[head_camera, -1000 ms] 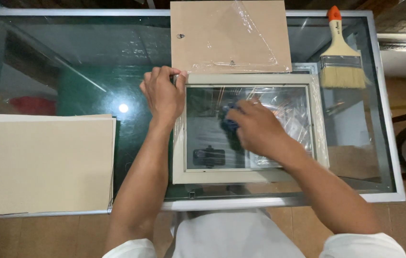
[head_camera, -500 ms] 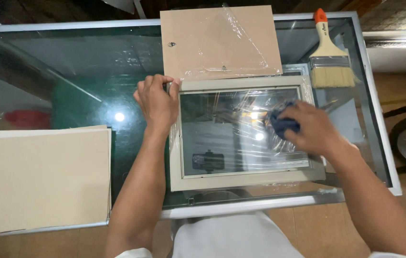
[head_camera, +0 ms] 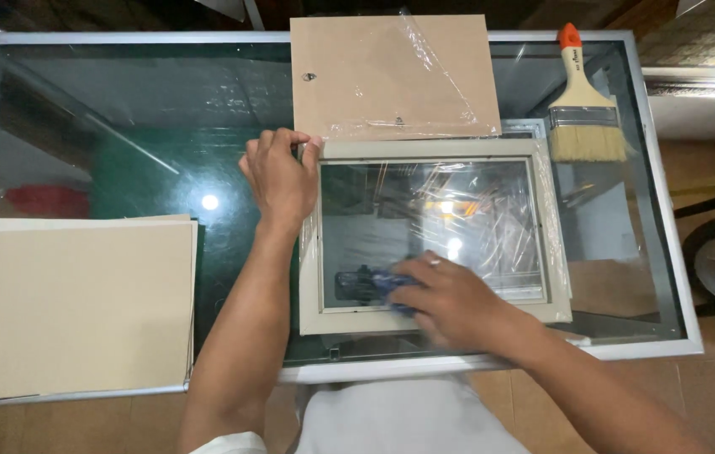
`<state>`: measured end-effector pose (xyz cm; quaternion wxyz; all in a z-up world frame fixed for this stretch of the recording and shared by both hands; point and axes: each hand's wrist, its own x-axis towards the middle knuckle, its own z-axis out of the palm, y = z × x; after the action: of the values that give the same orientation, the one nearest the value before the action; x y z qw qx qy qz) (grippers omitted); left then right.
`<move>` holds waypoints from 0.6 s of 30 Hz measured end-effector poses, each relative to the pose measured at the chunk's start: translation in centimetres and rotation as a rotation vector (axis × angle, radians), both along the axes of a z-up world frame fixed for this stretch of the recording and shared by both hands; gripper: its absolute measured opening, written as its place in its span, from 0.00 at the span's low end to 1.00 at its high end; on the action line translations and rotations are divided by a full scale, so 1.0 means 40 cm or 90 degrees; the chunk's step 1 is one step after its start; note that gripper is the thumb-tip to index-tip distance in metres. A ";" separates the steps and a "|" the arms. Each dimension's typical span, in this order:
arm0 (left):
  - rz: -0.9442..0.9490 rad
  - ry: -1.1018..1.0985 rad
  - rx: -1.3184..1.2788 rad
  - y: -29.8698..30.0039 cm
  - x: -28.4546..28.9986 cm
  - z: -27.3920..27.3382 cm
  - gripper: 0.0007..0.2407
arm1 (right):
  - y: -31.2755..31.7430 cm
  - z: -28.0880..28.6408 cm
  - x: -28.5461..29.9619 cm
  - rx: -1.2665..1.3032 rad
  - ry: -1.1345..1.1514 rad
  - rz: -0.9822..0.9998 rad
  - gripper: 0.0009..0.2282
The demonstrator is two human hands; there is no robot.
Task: Cleaning the glass of a picture frame and preparing to insert a backing board.
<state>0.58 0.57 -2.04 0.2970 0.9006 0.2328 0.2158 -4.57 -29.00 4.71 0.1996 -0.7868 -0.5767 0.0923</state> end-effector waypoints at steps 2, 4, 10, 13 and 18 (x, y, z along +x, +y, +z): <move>0.000 0.006 -0.007 -0.004 -0.001 0.007 0.08 | -0.084 0.041 0.036 -0.074 0.023 -0.112 0.13; 0.000 0.012 -0.014 -0.001 -0.005 0.009 0.08 | -0.140 0.049 0.086 -0.148 0.046 -0.224 0.13; 0.001 0.010 -0.011 -0.004 -0.007 0.011 0.08 | 0.000 -0.026 0.230 -0.142 -0.121 -0.401 0.16; 0.006 0.005 -0.010 -0.005 -0.005 0.005 0.08 | 0.191 -0.037 0.192 -0.051 -0.152 -0.284 0.16; 0.009 -0.010 -0.013 0.001 -0.001 -0.010 0.09 | 0.227 -0.048 0.030 -0.003 -0.065 -0.052 0.17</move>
<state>0.55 0.59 -2.44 0.3064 0.8941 0.2389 0.2228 -3.35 -19.93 2.79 0.1718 -0.8137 -0.5535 0.0449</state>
